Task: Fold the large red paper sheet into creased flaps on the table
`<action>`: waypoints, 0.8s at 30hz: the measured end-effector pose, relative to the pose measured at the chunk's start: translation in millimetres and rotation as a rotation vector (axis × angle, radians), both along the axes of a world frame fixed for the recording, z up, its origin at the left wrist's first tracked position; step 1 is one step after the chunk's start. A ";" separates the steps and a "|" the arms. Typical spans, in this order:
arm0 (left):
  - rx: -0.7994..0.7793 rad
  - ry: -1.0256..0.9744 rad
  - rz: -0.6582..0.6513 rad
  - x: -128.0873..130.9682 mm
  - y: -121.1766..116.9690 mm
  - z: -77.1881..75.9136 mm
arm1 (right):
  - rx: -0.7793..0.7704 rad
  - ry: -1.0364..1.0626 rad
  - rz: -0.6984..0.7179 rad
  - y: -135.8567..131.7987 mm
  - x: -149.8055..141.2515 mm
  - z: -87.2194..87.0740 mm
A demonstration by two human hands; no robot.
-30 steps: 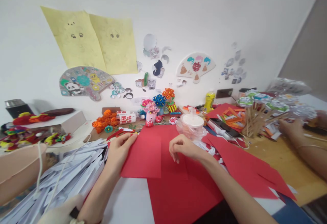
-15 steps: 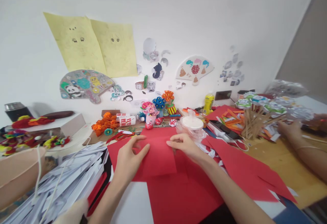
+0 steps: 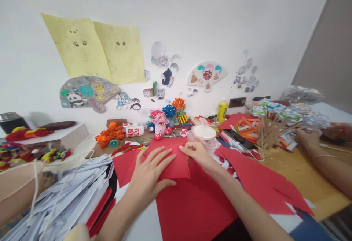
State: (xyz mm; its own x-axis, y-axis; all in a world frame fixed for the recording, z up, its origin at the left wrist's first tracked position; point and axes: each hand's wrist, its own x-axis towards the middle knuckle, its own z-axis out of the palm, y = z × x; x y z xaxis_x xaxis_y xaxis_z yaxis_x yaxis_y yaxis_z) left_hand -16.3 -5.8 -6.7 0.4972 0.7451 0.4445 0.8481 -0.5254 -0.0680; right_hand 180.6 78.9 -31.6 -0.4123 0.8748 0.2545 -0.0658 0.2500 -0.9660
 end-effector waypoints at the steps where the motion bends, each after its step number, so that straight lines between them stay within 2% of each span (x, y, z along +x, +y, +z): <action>1: -0.021 -0.021 -0.003 -1.5 1.0 0.9 | 0.007 -0.007 0.006 -0.4 0.2 0.3; 7: -0.149 -0.191 -0.005 -4.0 -0.3 6.4 | 0.021 -0.025 0.046 -0.6 0.3 -0.1; 11: -0.246 -0.413 0.029 -2.3 -0.9 7.2 | 0.027 -0.016 0.042 0.1 0.6 -0.6; 17: -0.231 -0.862 0.263 -7.9 5.0 12.6 | 0.072 -0.091 0.054 3.8 3.2 -5.6; 19: -0.297 -0.994 0.253 -10.7 4.9 15.6 | 0.120 -0.167 0.045 6.4 3.2 -9.7; 24: -0.568 -1.363 0.171 -5.6 -0.2 17.8 | 0.281 -0.284 -0.091 5.2 -1.6 -12.8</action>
State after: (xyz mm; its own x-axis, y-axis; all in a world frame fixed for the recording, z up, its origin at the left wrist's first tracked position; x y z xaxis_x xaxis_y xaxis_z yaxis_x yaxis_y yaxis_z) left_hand -21.9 -6.0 11.1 -0.1621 0.9793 0.1212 0.1409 -0.0986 0.9851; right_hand 179.0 84.2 -44.4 -0.4244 0.8236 0.3763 0.2283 0.4995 -0.8357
